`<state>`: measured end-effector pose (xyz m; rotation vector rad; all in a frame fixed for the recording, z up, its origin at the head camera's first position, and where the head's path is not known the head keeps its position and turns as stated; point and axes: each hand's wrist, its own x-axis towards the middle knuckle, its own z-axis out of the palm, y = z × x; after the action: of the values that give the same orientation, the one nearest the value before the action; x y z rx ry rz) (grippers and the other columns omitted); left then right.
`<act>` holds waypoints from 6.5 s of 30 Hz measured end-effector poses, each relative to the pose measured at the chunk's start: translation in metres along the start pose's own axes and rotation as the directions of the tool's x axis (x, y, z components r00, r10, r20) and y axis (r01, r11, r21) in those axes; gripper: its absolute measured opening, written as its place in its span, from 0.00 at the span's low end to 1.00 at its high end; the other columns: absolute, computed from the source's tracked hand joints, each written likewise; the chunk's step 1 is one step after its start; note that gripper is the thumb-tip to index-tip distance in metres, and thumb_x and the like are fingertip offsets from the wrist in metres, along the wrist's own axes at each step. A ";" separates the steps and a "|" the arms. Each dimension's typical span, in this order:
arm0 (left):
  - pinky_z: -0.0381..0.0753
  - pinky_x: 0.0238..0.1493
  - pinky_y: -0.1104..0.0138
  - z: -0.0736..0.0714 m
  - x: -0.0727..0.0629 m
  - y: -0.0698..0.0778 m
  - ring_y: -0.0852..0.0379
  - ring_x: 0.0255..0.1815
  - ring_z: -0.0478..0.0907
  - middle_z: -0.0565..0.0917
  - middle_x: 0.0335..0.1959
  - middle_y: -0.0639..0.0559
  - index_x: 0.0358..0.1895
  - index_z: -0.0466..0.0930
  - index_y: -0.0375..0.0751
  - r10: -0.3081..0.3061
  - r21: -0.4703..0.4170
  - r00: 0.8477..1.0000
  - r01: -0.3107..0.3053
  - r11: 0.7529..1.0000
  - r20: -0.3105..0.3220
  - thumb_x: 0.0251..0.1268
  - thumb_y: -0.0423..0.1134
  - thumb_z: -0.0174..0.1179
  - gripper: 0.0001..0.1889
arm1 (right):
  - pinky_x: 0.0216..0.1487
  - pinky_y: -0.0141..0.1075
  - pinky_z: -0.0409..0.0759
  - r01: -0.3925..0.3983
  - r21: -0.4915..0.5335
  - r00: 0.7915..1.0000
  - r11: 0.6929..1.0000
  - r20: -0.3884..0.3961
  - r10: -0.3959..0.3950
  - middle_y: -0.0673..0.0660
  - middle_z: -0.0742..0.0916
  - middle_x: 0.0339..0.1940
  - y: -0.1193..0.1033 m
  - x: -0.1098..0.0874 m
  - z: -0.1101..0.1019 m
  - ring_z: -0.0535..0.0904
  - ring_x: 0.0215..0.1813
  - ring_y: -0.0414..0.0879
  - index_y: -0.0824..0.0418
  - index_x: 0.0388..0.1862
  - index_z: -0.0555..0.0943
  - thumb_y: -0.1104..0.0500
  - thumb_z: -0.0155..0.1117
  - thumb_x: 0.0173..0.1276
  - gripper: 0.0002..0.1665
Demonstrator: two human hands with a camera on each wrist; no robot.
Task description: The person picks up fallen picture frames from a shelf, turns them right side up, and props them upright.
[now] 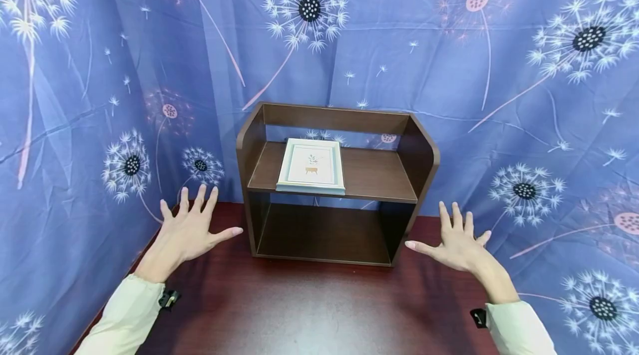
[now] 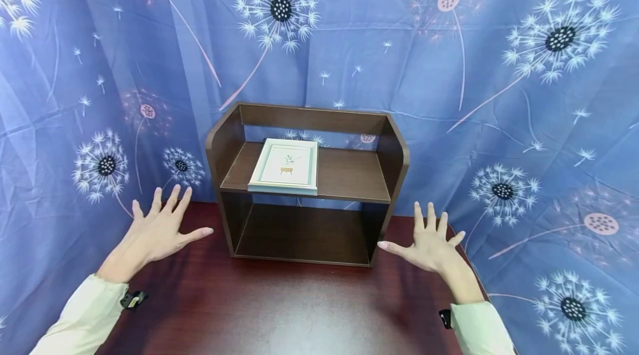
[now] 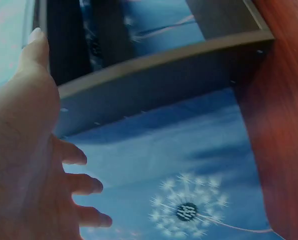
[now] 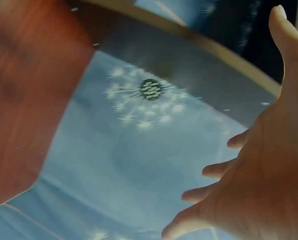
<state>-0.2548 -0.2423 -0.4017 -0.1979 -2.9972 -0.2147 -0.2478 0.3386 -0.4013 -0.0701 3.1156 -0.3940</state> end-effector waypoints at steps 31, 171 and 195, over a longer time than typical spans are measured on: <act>0.80 0.68 0.44 -0.083 0.030 0.114 0.40 0.70 0.77 0.77 0.70 0.37 0.77 0.70 0.36 0.311 -0.221 0.924 -0.358 0.907 -0.222 0.78 0.51 0.61 0.33 | 0.83 0.61 0.61 0.496 0.125 0.851 0.859 -0.263 -0.454 0.66 0.66 0.84 -0.139 0.028 -0.088 0.59 0.86 0.61 0.65 0.85 0.56 0.37 0.71 0.70 0.58; 0.84 0.66 0.54 -0.061 0.153 0.156 0.46 0.58 0.89 0.91 0.55 0.39 0.63 0.85 0.33 -0.205 -0.750 0.884 -0.210 0.627 -0.420 0.75 0.34 0.63 0.17 | 0.52 0.46 0.91 0.521 0.559 0.821 0.645 -0.534 -0.200 0.61 0.94 0.46 -0.216 0.067 -0.040 0.93 0.47 0.53 0.61 0.51 0.87 0.58 0.80 0.64 0.18; 0.76 0.74 0.57 -0.057 0.169 0.156 0.47 0.61 0.88 0.90 0.59 0.42 0.66 0.84 0.39 -0.077 -0.724 0.907 -0.277 0.632 -0.414 0.79 0.36 0.56 0.18 | 0.43 0.42 0.92 0.525 0.541 0.804 0.657 -0.570 -0.173 0.59 0.94 0.41 -0.264 0.049 -0.022 0.93 0.38 0.50 0.63 0.49 0.89 0.57 0.80 0.65 0.17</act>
<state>-0.3928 -0.0773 -0.3017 -0.3473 -2.2596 -1.3549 -0.2856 0.0866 -0.3138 -0.7064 3.1070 -1.8033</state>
